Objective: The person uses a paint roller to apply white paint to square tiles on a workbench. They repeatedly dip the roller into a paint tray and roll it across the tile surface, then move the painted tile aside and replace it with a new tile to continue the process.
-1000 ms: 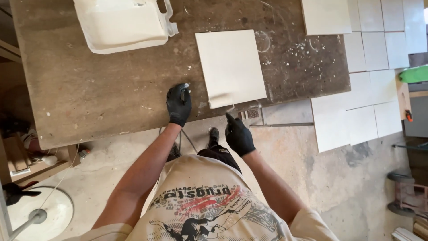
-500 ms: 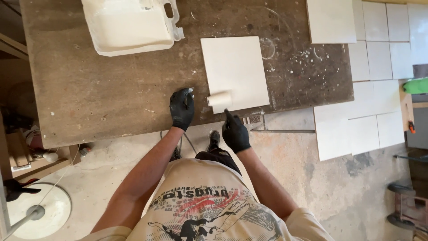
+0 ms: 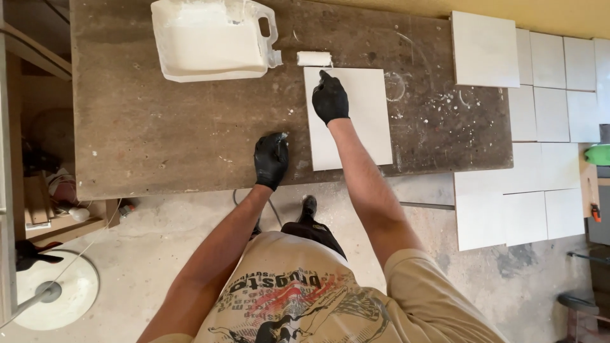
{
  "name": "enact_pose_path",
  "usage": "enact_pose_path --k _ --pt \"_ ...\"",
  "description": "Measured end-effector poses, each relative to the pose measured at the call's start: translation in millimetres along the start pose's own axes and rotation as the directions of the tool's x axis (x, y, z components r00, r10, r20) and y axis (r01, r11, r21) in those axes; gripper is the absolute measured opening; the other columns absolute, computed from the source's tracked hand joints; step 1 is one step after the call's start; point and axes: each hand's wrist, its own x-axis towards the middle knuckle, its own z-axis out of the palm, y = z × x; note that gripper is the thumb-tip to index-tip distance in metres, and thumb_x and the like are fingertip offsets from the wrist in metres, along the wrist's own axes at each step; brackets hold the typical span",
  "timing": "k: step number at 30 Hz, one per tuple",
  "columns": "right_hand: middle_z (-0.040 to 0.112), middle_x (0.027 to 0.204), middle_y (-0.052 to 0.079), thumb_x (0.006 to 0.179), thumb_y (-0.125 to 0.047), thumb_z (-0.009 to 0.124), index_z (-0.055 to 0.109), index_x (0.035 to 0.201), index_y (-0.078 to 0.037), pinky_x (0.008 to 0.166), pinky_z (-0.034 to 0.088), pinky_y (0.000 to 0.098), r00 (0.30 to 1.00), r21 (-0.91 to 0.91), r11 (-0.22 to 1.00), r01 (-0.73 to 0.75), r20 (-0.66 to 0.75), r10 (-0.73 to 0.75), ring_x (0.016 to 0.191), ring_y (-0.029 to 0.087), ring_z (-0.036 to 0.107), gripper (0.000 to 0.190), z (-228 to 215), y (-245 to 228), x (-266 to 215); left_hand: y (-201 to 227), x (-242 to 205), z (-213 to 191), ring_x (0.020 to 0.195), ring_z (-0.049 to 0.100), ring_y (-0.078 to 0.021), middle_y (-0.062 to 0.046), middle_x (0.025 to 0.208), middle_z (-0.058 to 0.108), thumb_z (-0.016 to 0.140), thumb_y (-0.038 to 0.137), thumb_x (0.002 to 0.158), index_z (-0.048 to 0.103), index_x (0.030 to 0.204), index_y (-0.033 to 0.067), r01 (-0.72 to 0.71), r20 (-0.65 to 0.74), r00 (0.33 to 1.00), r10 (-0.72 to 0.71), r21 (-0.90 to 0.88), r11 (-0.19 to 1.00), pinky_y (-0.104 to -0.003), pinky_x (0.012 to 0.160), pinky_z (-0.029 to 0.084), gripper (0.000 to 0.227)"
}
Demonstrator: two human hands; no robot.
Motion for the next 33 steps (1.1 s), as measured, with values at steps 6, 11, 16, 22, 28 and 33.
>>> enact_pose_path --k 6,11,16,22,28,33 --pt "0.069 0.109 0.006 0.098 -0.026 0.046 0.059 0.143 -0.022 0.092 0.062 0.0372 1.000 -0.034 0.999 -0.009 0.027 0.010 0.105 0.026 0.073 0.047 -2 16 -69 -10 -6 4 0.083 0.069 -0.0385 -0.012 0.085 0.071 0.053 0.019 0.105 0.073 0.099 0.0097 -0.049 0.065 0.997 0.050 -0.019 0.999 -0.050 0.078 0.059 0.023" --pt "0.061 0.087 0.009 0.100 -0.025 0.047 0.051 0.149 -0.022 0.055 0.060 0.0468 0.934 -0.264 0.925 0.272 -0.159 -0.320 0.073 0.035 0.071 0.049 -19 39 -200 -14 -6 8 0.086 0.070 -0.0345 -0.009 0.090 0.072 0.055 0.018 0.105 0.073 0.106 0.0116 0.000 0.033 0.999 0.003 -0.099 0.995 -0.047 0.078 0.060 0.019" --pt "0.060 0.092 0.009 0.095 -0.021 0.055 0.052 0.148 -0.029 0.055 0.058 0.0515 0.994 -0.219 0.970 0.105 -0.009 -0.109 0.069 0.039 0.068 0.054 -65 39 -311 -16 -9 11 0.088 0.070 -0.0344 -0.008 0.091 0.072 0.056 0.020 0.104 0.074 0.108 0.0132 0.038 0.038 0.999 -0.033 -0.143 0.989 -0.046 0.082 0.060 0.019" --pt "0.063 0.102 0.009 0.093 -0.021 0.059 0.053 0.146 -0.037 0.066 0.062 0.0541 0.976 -0.086 0.989 -0.121 0.174 0.135 0.084 0.042 0.070 0.056 -111 57 -366 -25 -14 22 0.089 0.071 -0.0311 -0.006 0.091 0.073 0.062 0.019 0.102 0.075 0.108 0.0149 0.042 0.036 0.999 -0.039 -0.086 0.995 -0.043 0.085 0.059 0.015" --pt "0.062 0.098 0.004 0.093 -0.020 0.058 0.052 0.147 -0.038 0.062 0.062 0.0481 0.998 -0.159 0.987 -0.024 0.052 0.032 0.083 0.036 0.071 0.058 -102 75 -348 -21 -10 36 0.115 0.068 -0.0215 -0.006 0.117 0.075 0.065 0.012 0.095 0.066 0.133 0.0165 -0.073 0.350 0.936 0.019 0.141 0.987 -0.039 0.110 0.041 0.038" --pt "0.063 0.099 0.009 0.095 -0.021 0.058 0.056 0.144 -0.036 0.063 0.060 0.0551 0.994 -0.056 0.998 -0.017 0.105 0.023 0.082 0.041 0.070 0.051 -92 74 -344 -46 -2 67 0.129 0.063 -0.0267 -0.013 0.136 0.070 0.056 0.007 0.095 0.051 0.150 0.0090 -0.047 0.494 0.869 -0.020 0.125 0.991 -0.042 0.118 0.033 0.055"
